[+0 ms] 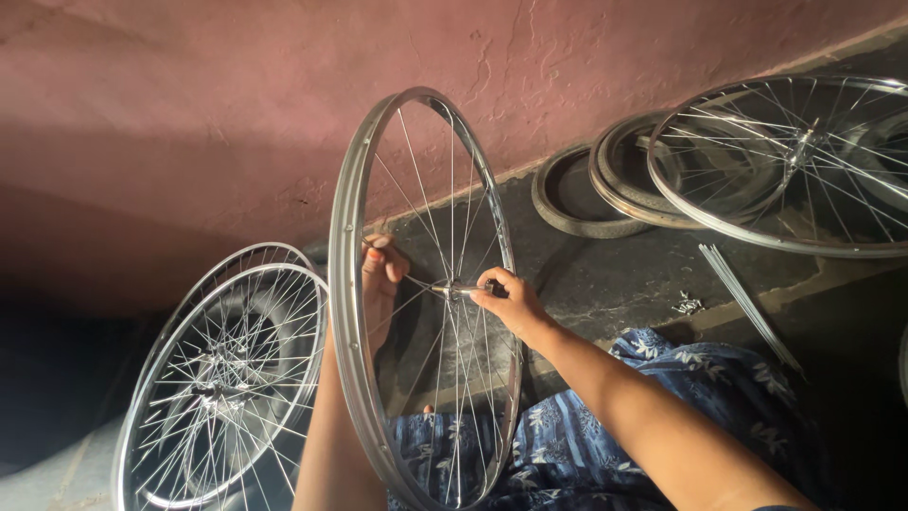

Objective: The person sits on the floor lacing a bicycle wheel, threading spokes through the hub and rim by hand. They rotate the rim, insert spokes one at a time into the hub flange and rim eyelets, and turn the wheel to reach new positions while loose spokes and nipples lie beside them.

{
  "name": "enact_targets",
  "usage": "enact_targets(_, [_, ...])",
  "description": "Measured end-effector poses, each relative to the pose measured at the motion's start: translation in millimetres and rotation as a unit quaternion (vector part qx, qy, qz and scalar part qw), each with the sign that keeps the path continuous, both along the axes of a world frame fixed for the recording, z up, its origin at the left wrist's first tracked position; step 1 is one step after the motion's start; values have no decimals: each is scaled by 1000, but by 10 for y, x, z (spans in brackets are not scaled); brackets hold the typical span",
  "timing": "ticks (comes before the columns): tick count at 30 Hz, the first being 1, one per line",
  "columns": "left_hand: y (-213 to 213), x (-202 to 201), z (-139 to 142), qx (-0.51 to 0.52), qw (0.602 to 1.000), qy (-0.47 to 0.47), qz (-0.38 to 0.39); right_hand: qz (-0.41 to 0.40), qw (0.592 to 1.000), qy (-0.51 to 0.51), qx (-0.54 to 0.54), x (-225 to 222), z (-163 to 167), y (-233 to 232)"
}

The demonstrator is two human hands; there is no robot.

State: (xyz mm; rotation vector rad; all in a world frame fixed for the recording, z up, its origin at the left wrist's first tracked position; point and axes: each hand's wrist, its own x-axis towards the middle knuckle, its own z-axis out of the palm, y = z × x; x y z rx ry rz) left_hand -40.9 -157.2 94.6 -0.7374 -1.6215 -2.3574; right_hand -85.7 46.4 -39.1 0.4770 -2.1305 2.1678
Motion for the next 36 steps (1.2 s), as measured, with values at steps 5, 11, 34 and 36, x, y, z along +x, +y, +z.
enact_targets(5, [22, -104, -103, 78, 986, 20, -147, 8, 1000, 0, -18, 32, 106, 33])
enact_targets(11, [18, -25, -167, 124, 985, 33, -113, -4, 1000, 6, 6, 74, 142, 46])
enact_targets(34, [264, 1861, -154, -202, 917, -133, 319, 53, 998, -35, 21, -81, -243, 277])
enact_targets(36, [267, 1852, -192, -198, 916, -145, 316, 51, 998, -46, -16, -223, -335, 601])
